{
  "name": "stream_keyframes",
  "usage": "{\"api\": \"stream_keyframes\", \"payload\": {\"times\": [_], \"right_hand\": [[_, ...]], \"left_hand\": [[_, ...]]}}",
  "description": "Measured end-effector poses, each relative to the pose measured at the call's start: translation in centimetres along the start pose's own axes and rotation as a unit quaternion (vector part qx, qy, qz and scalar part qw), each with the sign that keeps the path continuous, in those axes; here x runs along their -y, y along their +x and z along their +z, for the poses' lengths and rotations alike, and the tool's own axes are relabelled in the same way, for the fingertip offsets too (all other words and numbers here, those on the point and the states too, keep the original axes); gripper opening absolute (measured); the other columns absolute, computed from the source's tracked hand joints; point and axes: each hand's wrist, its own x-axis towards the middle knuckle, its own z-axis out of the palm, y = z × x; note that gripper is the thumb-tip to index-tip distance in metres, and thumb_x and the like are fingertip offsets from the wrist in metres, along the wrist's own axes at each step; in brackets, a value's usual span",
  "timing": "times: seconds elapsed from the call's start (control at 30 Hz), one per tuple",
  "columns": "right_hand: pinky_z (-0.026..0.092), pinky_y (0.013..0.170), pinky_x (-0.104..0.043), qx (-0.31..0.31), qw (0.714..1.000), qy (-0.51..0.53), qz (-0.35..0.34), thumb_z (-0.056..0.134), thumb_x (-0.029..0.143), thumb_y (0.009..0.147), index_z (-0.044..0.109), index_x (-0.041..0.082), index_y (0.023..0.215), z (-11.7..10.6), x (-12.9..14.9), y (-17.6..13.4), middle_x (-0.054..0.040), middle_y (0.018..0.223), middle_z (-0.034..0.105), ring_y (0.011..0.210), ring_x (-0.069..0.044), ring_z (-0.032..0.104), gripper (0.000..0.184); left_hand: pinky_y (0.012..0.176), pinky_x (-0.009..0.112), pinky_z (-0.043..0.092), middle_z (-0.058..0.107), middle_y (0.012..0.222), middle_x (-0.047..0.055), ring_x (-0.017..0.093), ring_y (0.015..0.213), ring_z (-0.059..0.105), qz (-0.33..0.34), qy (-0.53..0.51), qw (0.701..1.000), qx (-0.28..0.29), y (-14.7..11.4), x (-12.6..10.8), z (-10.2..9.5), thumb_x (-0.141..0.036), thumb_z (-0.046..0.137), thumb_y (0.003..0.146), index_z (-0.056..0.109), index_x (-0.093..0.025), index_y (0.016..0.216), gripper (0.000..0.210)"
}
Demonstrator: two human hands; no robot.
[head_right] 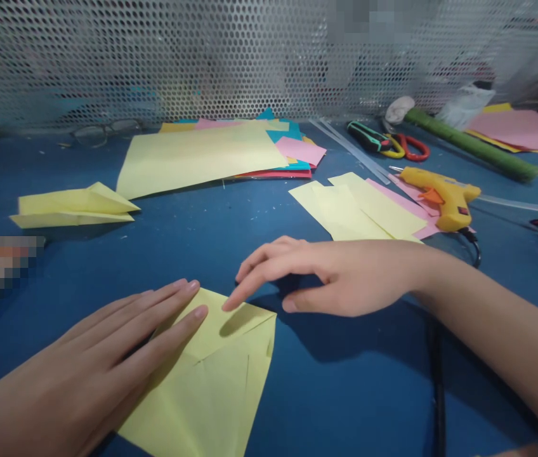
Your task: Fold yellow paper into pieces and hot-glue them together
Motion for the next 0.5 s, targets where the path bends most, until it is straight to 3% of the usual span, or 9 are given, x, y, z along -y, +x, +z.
{"api": "stream_keyframes", "payload": {"times": [0.1,0.23,0.37,0.5], "right_hand": [[0.039,0.110,-0.044,0.018,0.999,-0.046,0.000,0.071,0.018,0.086,0.070,0.041,0.121,0.3,0.8,0.1,0.0009,0.142,0.054,0.136,-0.024,0.047,0.042],[0.035,0.110,-0.051,0.014,0.997,-0.075,0.007,0.071,0.038,0.089,0.077,0.040,0.094,1.2,1.1,0.5,0.0030,0.142,0.052,0.141,-0.027,0.038,0.008],[0.034,0.107,-0.051,-0.007,0.999,-0.053,-0.001,0.069,0.044,0.090,0.076,0.033,0.085,1.8,0.9,1.1,0.0001,0.136,0.055,0.136,-0.028,0.042,0.014],[0.034,0.101,-0.045,-0.055,0.997,-0.038,0.031,0.073,0.044,0.086,0.063,0.024,0.082,2.5,1.1,1.8,-0.0013,0.124,0.058,0.119,-0.024,0.050,0.023]], "left_hand": [[0.110,0.040,0.043,0.036,0.160,0.009,0.024,0.151,0.021,-0.005,-0.010,1.000,-0.014,0.0,0.0,0.1,-0.002,0.035,0.076,0.033,-0.017,0.151,0.076],[0.109,0.039,0.044,0.035,0.160,0.008,0.023,0.150,0.024,-0.006,-0.004,1.000,-0.014,0.0,0.0,0.0,-0.003,0.035,0.078,0.033,-0.017,0.151,0.074],[0.108,0.040,0.045,0.036,0.160,0.009,0.025,0.149,0.026,-0.005,0.006,1.000,-0.008,0.0,-0.1,-0.1,-0.004,0.036,0.077,0.035,-0.017,0.150,0.074],[0.109,0.042,0.044,0.034,0.160,0.010,0.026,0.150,0.022,-0.003,0.002,1.000,0.005,0.1,-0.1,-0.2,-0.003,0.036,0.076,0.032,-0.016,0.152,0.077]]}}
